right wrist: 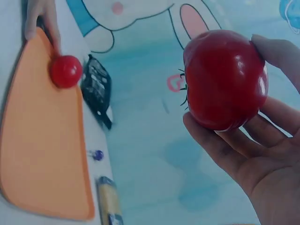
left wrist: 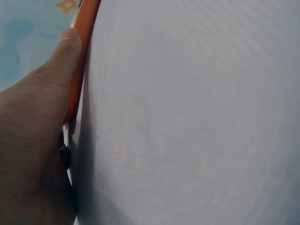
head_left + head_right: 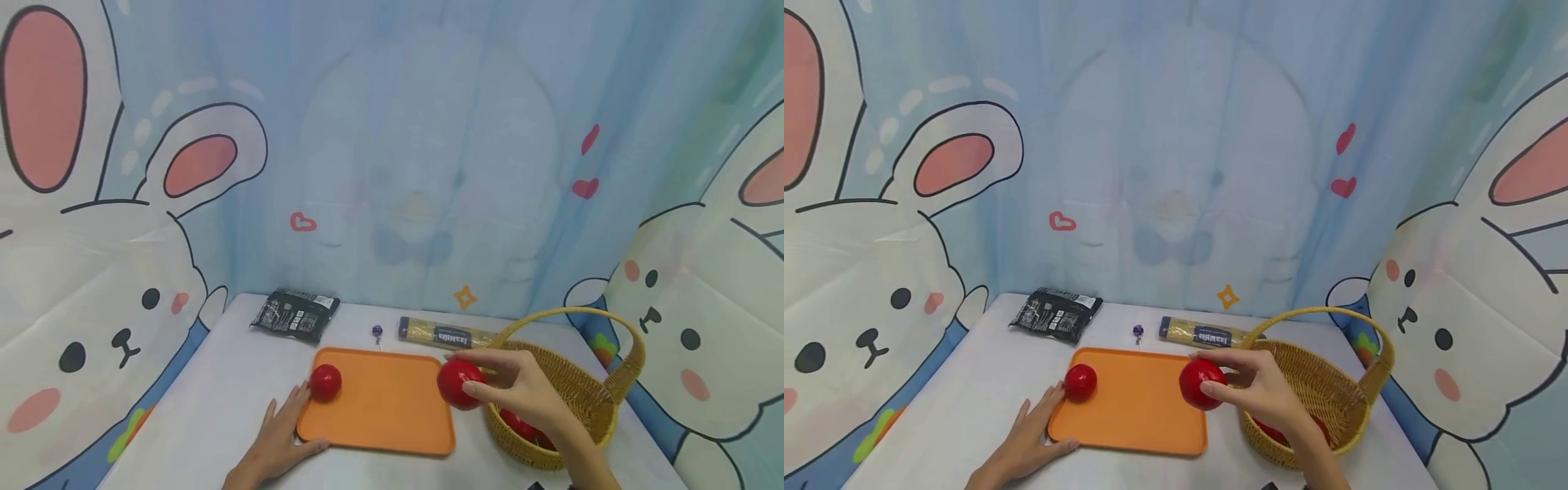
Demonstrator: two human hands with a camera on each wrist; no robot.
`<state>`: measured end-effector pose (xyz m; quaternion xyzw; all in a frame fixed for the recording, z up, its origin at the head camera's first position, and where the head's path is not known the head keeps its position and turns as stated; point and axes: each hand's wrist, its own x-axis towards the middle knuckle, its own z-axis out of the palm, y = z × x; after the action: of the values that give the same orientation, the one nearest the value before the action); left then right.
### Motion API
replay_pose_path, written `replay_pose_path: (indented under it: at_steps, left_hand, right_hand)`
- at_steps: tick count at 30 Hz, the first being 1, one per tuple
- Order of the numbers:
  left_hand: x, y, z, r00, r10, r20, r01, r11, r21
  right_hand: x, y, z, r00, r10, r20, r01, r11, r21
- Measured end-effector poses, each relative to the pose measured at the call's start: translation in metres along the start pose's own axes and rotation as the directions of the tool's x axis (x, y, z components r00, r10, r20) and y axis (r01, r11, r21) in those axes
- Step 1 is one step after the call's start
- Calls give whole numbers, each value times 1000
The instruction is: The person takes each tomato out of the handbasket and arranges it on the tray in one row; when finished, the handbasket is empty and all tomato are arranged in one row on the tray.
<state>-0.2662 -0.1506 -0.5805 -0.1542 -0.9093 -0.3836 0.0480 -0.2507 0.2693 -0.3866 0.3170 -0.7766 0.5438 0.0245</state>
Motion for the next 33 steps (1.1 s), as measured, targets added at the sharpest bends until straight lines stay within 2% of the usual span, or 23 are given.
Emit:
replay_pose_path:
  at_steps: [3, 6, 11, 14, 17, 20, 24, 26, 31, 33]
  left_hand:
    - [0, -2, 2, 1000, 19, -10, -19, 1000, 15]
    - [0, -3, 1, 1000, -14, 13, 14, 1000, 20]
    - [3, -1, 0, 997, -61, 54, 61, 998, 12]
    - [4, 0, 1, 996, -64, 65, 63, 998, 12]
    - [4, 1, 0, 995, -72, 67, 71, 997, 16]
    - [4, 2, 1, 995, -77, 62, 77, 997, 14]
    - [3, 3, 1, 995, -80, 67, 79, 997, 13]
    - [3, 3, 1, 994, -84, 70, 83, 996, 15]
    - [2, 5, -1, 991, -108, 78, 107, 994, 22]
    - [3, 5, -1, 991, -110, 80, 108, 994, 21]
  right_hand:
    - [12, 12, 17, 1000, 1, 8, -1, 999, 49]
    - [24, 29, 36, 1000, 26, 0, -26, 997, 71]
    - [41, 59, 61, 987, 149, -54, -146, 988, 56]
    - [47, 77, 71, 959, 258, -119, -249, 965, 83]
    - [55, 93, 82, 923, 337, -186, -314, 939, 142]
    - [62, 106, 92, 895, 377, -237, -344, 924, 168]
    - [70, 119, 107, 875, 398, -277, -376, 917, 132]
    - [74, 124, 116, 875, 396, -279, -386, 918, 94]
    - [84, 131, 137, 911, 329, -248, -346, 938, -30]
    - [86, 132, 144, 919, 314, -238, -337, 939, -62]
